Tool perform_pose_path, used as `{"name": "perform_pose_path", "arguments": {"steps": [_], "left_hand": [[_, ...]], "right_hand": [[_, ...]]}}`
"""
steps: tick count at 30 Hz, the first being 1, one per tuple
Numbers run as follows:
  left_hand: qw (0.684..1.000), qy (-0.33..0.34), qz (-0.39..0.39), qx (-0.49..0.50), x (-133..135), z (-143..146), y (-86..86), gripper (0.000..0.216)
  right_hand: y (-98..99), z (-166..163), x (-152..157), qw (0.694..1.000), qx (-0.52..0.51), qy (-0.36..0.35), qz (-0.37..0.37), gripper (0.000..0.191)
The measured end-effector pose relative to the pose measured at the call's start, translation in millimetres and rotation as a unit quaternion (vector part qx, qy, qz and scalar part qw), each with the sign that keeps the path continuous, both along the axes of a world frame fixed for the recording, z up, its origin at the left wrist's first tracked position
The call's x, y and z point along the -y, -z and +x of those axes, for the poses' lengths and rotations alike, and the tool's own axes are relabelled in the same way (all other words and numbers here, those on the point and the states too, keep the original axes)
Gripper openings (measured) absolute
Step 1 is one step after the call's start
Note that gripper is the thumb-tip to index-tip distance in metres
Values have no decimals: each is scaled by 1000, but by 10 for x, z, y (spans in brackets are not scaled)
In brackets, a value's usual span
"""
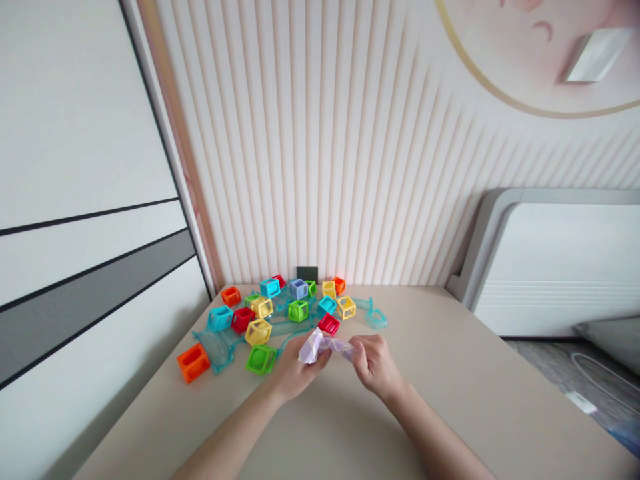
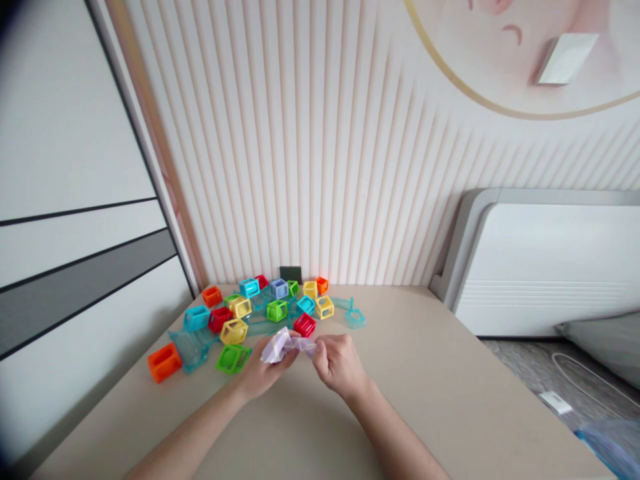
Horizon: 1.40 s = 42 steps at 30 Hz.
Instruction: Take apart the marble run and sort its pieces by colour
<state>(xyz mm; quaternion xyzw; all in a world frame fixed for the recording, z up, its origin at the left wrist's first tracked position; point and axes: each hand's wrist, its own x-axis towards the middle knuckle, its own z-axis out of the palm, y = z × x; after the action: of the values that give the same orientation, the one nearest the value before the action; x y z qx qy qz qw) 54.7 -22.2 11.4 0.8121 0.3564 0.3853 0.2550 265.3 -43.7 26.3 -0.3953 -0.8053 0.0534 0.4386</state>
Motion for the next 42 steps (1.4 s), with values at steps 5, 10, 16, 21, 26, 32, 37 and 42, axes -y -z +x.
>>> {"name": "perform_pose_path", "arguments": {"steps": [5, 10, 16, 21, 26, 32, 37, 42], "left_hand": [[995, -6, 44, -88, -33, -94, -66, 17], [977, -49, 78, -190, -13, -178, -168, 8], [965, -116, 129, -197, 12, -201, -200, 15], [971, -108, 131, -168, -15, -194, -126, 11], [979, -41, 116, -162, -47, -239, -110, 14], [989, 38, 72, -124, -54, -273, -138, 9], [996, 72, 43, -44, -57, -239, -140, 12], [997, 56, 53, -13, -59, -185, -33, 8]], "right_hand": [[-59, 62, -17, 980, 153, 36, 121, 42], [-48, 28, -20, 953, 231, 67, 185, 36], [7, -102, -15, 949, 202, 147, 191, 35], [3, -105, -7, 952, 214, 142, 167, 33], [-18, -39, -38, 964, 225, 81, 115, 33], [3, 58, -92, 978, 192, -33, 78, 38], [-1, 98, -101, 989, 124, -78, -3, 48], [-19, 43, -93, 987, 12, -96, -126, 57]]}}
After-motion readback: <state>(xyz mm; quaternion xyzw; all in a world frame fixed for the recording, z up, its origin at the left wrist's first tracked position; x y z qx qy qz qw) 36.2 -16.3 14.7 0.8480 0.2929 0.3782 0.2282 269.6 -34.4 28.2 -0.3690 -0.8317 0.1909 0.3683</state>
